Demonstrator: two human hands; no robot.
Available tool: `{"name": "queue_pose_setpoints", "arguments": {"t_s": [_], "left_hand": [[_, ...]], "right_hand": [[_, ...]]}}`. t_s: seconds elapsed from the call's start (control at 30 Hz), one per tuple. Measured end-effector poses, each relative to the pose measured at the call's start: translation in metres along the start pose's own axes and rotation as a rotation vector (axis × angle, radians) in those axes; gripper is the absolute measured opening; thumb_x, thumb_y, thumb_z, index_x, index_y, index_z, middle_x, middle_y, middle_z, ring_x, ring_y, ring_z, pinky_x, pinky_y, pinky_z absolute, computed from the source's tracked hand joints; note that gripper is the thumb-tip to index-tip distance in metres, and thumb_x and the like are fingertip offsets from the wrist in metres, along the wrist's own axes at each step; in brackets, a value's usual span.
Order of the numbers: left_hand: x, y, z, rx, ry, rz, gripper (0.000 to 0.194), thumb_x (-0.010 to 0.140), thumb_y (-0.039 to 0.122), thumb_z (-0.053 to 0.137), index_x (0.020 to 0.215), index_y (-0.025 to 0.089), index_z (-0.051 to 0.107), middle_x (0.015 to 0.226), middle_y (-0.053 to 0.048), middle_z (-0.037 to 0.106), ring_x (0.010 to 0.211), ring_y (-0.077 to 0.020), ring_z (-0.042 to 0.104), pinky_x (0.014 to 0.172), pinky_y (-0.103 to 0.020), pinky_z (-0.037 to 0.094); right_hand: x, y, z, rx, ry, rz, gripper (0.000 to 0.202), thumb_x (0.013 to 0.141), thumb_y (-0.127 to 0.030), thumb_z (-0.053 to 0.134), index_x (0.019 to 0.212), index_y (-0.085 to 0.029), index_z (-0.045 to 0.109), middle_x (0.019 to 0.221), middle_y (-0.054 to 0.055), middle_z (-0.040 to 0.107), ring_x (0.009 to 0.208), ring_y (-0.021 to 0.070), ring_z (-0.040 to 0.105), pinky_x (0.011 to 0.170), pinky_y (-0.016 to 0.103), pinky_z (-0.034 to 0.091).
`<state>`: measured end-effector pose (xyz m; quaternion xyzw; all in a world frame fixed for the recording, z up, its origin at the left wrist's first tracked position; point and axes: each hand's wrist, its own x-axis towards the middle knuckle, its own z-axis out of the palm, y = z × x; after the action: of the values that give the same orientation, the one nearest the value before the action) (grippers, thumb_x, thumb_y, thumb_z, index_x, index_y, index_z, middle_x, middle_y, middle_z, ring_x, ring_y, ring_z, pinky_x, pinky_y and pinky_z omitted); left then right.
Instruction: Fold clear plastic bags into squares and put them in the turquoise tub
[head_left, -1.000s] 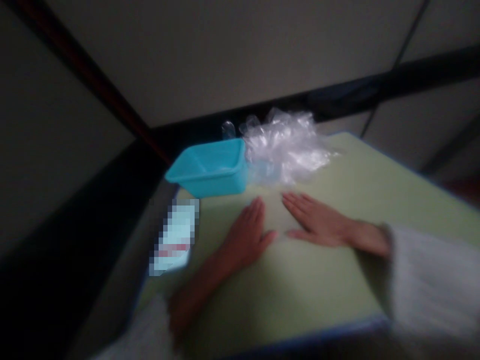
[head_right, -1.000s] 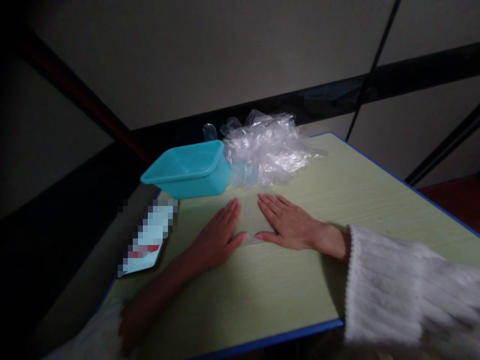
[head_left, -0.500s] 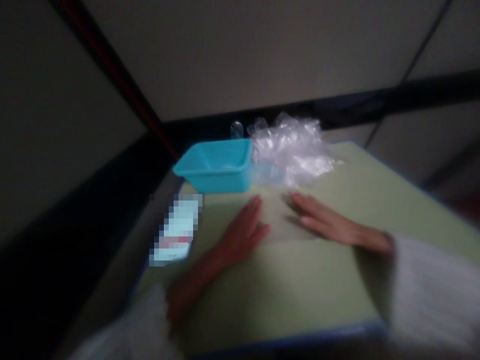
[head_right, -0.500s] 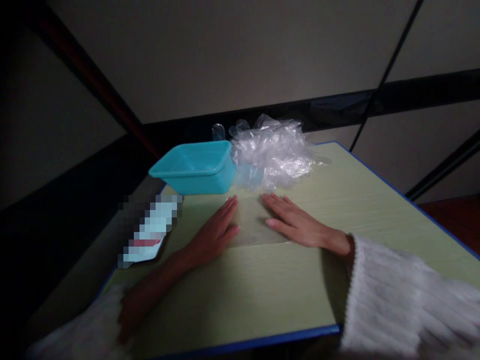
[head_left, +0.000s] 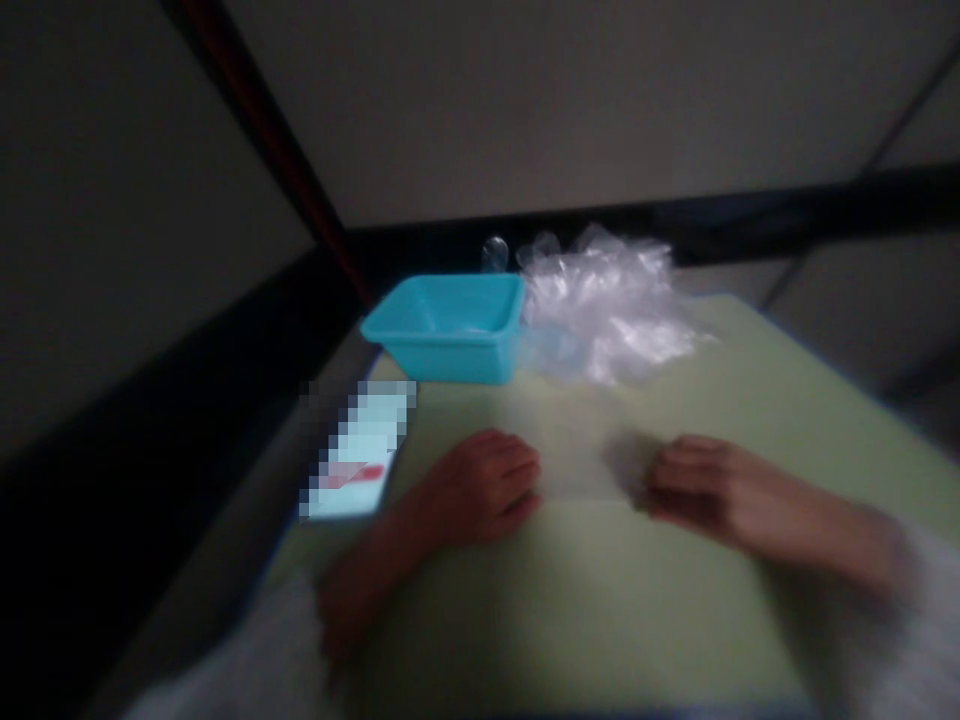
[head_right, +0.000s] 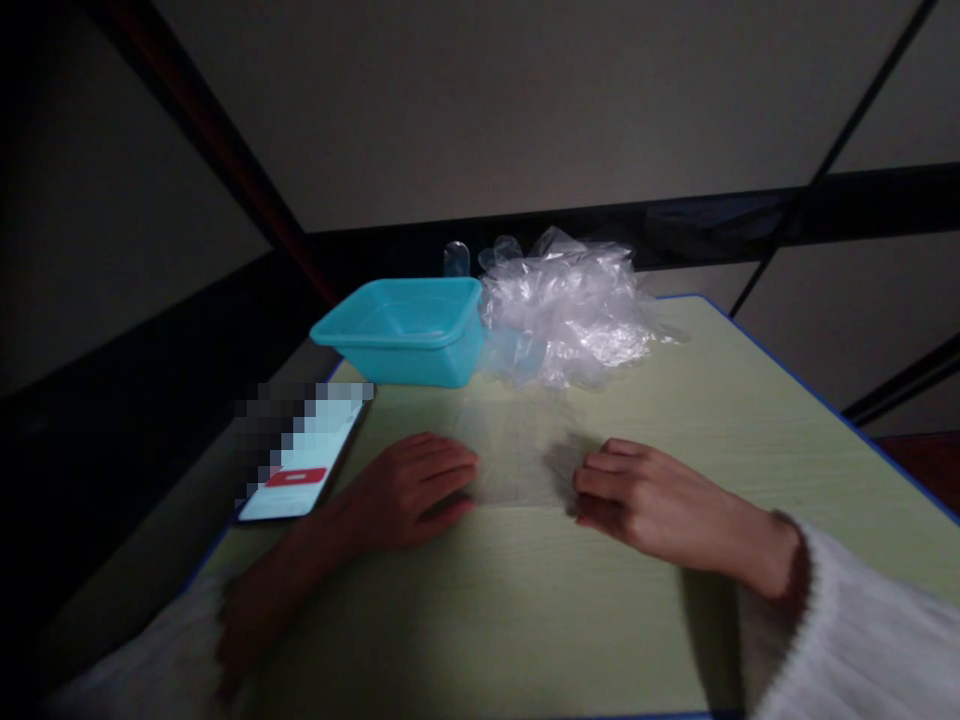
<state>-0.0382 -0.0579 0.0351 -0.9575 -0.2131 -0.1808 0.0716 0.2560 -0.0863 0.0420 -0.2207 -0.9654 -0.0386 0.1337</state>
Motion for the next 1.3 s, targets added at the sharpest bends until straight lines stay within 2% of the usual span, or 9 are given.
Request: {"name": "queue_pose_setpoints", "arguments": {"t_s": [0.23,0.47,0.77,1.03,1.2,1.3], "left_hand": [[0.0004,-0.001,0.0032,-0.003,-0.116,-0.015,0.024,0.09,0.031,0.046,0.083,0.014,0.062,0.086,-0.007,0.066,0.081,-0.0199,0.059,0.079,-0.035,0.046],[0.003,0.0017,0.0022,-0.027,-0.126,-0.034,0.023,0.087,0.033,0.051,0.079,0.014,0.061,0.082,-0.006,0.064,0.078,-0.0189,0.058,0.077,-0.033,0.045],[0.0034,0.0024,0.0008,-0.04,-0.132,-0.049,0.024,0.086,0.035,0.051,0.08,0.014,0.061,0.085,-0.007,0.064,0.08,-0.0192,0.057,0.078,-0.033,0.044],[0.0037,0.0021,0.0028,-0.044,-0.134,-0.041,0.024,0.085,0.037,0.052,0.084,0.015,0.061,0.086,-0.006,0.064,0.082,-0.0203,0.057,0.08,-0.035,0.044],[0.0045,0.0031,0.0014,-0.041,-0.146,-0.053,0.023,0.084,0.036,0.053,0.085,0.015,0.061,0.086,-0.006,0.064,0.081,-0.0197,0.057,0.079,-0.034,0.044],[0.0057,0.0038,0.0008,-0.04,-0.16,-0.058,0.02,0.085,0.034,0.053,0.084,0.015,0.061,0.087,-0.006,0.064,0.082,-0.0192,0.057,0.079,-0.033,0.044]], "right_hand": [[-0.0003,-0.0028,-0.0011,-0.072,-0.075,0.014,0.027,0.094,-0.016,0.044,0.075,-0.02,0.063,0.076,0.003,0.06,0.072,0.0178,0.053,0.068,0.035,0.038],[0.0002,-0.0044,-0.0034,-0.135,-0.104,0.004,0.025,0.091,-0.012,0.046,0.073,-0.018,0.061,0.074,0.003,0.06,0.072,0.0181,0.052,0.067,0.035,0.037],[0.0023,-0.0059,-0.0001,-0.146,-0.032,0.014,0.026,0.092,-0.015,0.046,0.069,-0.019,0.058,0.071,0.003,0.059,0.066,0.0164,0.05,0.062,0.032,0.034],[-0.0002,-0.0035,-0.0031,-0.071,0.017,0.122,0.035,0.099,-0.026,0.029,0.079,-0.016,0.057,0.068,0.005,0.058,0.054,0.0146,0.05,0.054,0.03,0.037],[-0.0034,0.0013,0.0009,0.003,0.061,0.144,0.027,0.098,-0.025,0.037,0.086,-0.016,0.059,0.077,0.005,0.062,0.062,0.0139,0.056,0.059,0.028,0.04],[-0.0039,0.0039,0.0039,0.015,0.087,0.157,0.027,0.098,-0.024,0.038,0.082,-0.017,0.059,0.072,0.004,0.06,0.061,0.0135,0.054,0.059,0.027,0.04]]}}
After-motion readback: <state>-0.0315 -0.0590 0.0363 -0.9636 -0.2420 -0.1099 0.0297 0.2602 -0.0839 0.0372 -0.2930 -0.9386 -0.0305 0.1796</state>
